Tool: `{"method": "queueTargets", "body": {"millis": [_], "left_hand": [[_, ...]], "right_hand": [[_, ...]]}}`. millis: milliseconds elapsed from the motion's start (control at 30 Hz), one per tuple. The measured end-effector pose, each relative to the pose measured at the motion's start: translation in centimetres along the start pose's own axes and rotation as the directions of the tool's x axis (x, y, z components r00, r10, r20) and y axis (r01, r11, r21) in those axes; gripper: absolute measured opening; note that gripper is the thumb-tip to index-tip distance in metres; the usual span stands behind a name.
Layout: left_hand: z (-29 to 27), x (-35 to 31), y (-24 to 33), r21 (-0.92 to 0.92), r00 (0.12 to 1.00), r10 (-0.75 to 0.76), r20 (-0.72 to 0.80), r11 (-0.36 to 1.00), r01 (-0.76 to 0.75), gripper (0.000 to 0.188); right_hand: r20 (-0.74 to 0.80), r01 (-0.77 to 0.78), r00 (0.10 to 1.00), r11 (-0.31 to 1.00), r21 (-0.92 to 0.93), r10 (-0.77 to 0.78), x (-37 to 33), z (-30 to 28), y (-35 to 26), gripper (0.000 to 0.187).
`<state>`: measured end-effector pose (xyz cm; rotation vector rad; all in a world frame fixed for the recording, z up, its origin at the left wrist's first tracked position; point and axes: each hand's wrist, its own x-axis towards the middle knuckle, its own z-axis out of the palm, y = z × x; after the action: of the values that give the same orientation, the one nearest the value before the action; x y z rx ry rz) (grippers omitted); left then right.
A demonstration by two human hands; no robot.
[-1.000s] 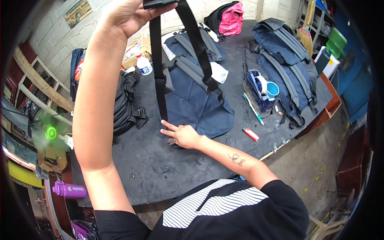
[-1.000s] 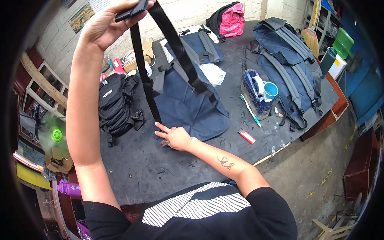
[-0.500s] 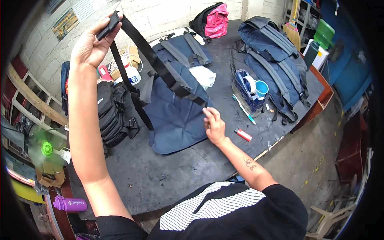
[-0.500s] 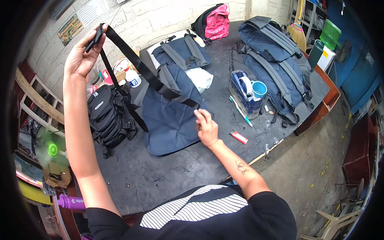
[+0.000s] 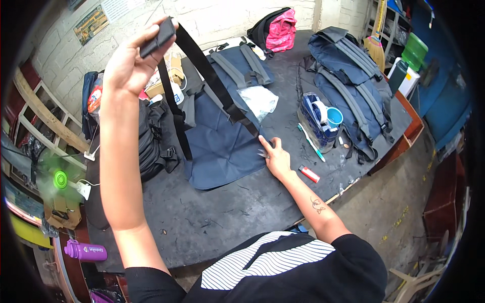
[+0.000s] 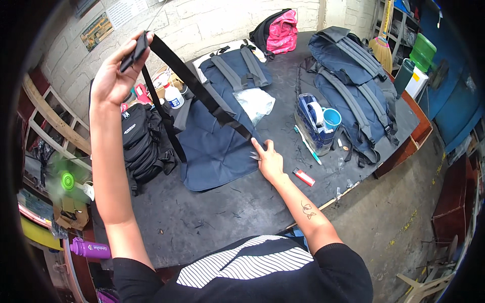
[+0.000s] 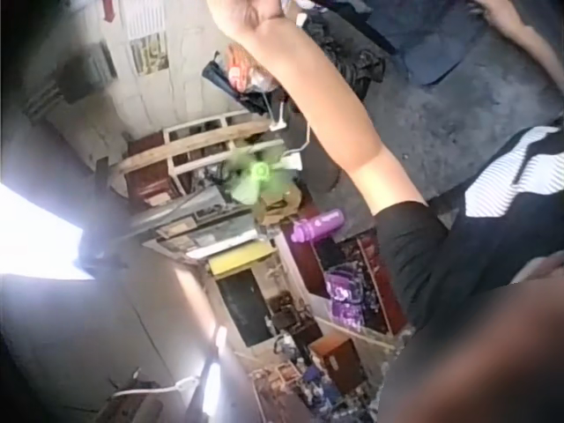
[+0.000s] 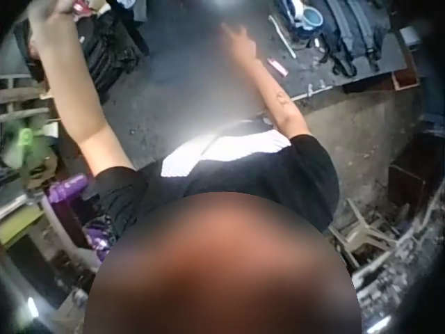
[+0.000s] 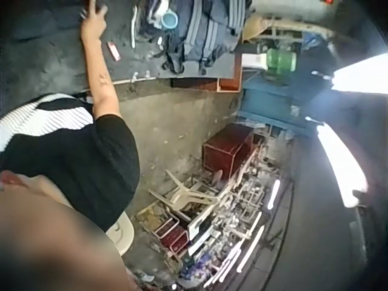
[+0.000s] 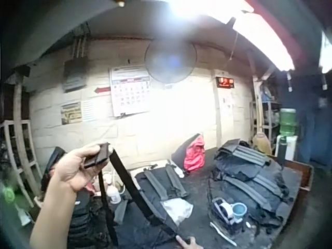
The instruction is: Clean the backpack fabric with a toothbrush and inspect the plastic buckles and straps for quality control.
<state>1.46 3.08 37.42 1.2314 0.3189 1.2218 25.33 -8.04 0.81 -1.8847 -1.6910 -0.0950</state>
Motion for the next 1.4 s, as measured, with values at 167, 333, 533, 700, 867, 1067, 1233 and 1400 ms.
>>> {"method": "queueTargets", "body": {"millis": [167,333,533,700,867,1067,1233,1400], "left_hand": [[1.1,-8.0,-7.1,0.352,0.990,-0.052,0.131,0.936,0.002,0.037],[0.3,-14.8,-18.4,0.142,0.958,-0.284,-0.041,0.947,0.287,0.037],[-0.8,-16.9,-23.5,0.073,0.953,-0.266,-0.143,0.958,0.278,0.024],[-1.2,-17.4,-24.3,0.155,0.946,-0.286,-0.154,0.938,0.309,0.017],[-1.2,-18.1,-25.0,0.058,0.932,-0.257,-0.254,0.958,0.280,0.022],[-1.1,-18.3,-25.1,0.352,0.964,-0.158,-0.213,0.908,0.226,0.032],[-0.2,-18.5,-24.8,0.216,0.953,-0.164,-0.256,0.951,0.222,0.023],[-1.3,-19.1,-26.9,0.327,0.934,-0.098,-0.342,0.920,0.216,0.007]], "right_hand": [[-0.110,-0.111,0.978,0.896,0.431,0.175,-0.4,-3.9,-1.0,0.052],[-0.131,-0.013,0.984,0.788,0.616,0.118,-0.3,-8.3,-3.5,0.039],[0.086,-0.042,0.996,0.721,0.691,-0.024,-1.0,-11.1,-5.2,0.049],[0.384,-0.388,0.921,0.280,0.878,0.071,-0.9,-9.6,-6.3,0.010],[0.317,-0.339,0.941,0.378,0.862,0.120,-1.4,-7.9,-6.8,0.009],[0.072,-0.127,0.990,0.535,0.835,0.124,-2.1,-6.8,-7.7,0.005],[0.194,-0.259,0.960,0.383,0.887,0.200,-2.2,-5.8,-7.3,0.004],[0.425,-0.456,0.889,0.263,0.850,0.169,-2.1,-6.5,-7.5,0.012]]}}
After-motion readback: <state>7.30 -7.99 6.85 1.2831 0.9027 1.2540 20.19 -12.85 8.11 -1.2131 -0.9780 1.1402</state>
